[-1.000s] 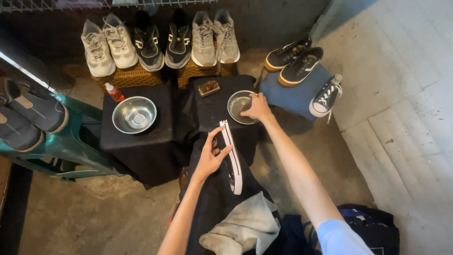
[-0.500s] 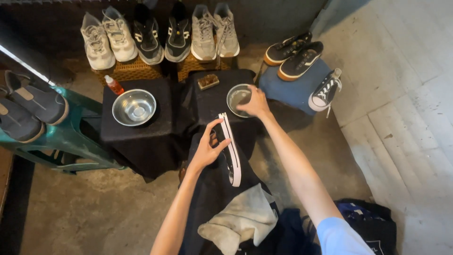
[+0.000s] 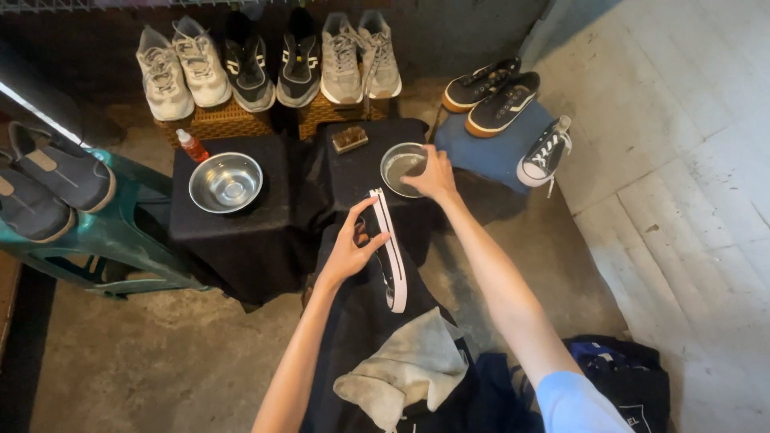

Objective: The person scrubs a black sneaker with a rectangular sponge, repeatedly dipping it into a bowl of water, and then wipes the shoe with a cloth. The person holds the shoe in the left hand and uses the right hand to scrub and wipe.

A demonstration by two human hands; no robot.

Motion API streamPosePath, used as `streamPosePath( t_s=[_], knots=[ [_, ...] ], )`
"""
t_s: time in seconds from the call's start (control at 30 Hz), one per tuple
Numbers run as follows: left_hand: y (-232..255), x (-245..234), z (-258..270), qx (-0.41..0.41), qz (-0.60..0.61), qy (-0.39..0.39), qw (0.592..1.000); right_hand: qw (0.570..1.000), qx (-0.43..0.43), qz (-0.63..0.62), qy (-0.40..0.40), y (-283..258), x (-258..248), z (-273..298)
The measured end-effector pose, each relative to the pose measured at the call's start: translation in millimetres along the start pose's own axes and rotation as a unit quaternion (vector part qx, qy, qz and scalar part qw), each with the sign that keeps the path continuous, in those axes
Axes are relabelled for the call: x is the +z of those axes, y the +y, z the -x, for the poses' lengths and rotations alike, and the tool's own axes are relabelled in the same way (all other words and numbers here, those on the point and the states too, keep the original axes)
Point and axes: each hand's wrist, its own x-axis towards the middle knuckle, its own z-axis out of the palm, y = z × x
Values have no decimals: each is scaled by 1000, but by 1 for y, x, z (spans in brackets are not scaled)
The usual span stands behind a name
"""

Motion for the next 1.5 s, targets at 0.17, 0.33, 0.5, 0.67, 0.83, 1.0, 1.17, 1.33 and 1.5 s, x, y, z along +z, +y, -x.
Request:
streamPosePath(
  t_s=[0.17,0.33,0.5,0.67,0.83,1.0,1.17,1.33,1.5],
  knots=[
    [1,1,2,7,-2,-3,1000,992,-31,-75,93,-31,-16,19],
    [6,5,3,13,-7,-6,1000,993,-13,-83,85,-31,-21,22],
    [10,8,5,6,-18,-3,1000,1000,3,-8,3,7,5,3],
    [1,4,2,10,-29,0,1000,987,-41,-83,129,-19,-8,15],
    [11,6,1,15,-44,-9,999,992,-3,-79,98,-27,-22,19],
    [22,9,6,7,-48,-9,999,998,0,-40,52,-3,-3,13],
    [13,10,4,7,-36,-3,999,985,-11,-105,135,-27,-19,30],
    [24,14,4,13,-48,-5,999,991,-22,-93,97,-26,-16,29],
    [19,16,5,32,-68,-1,997,998,-3,-27,52,3,4,4]
  ],
)
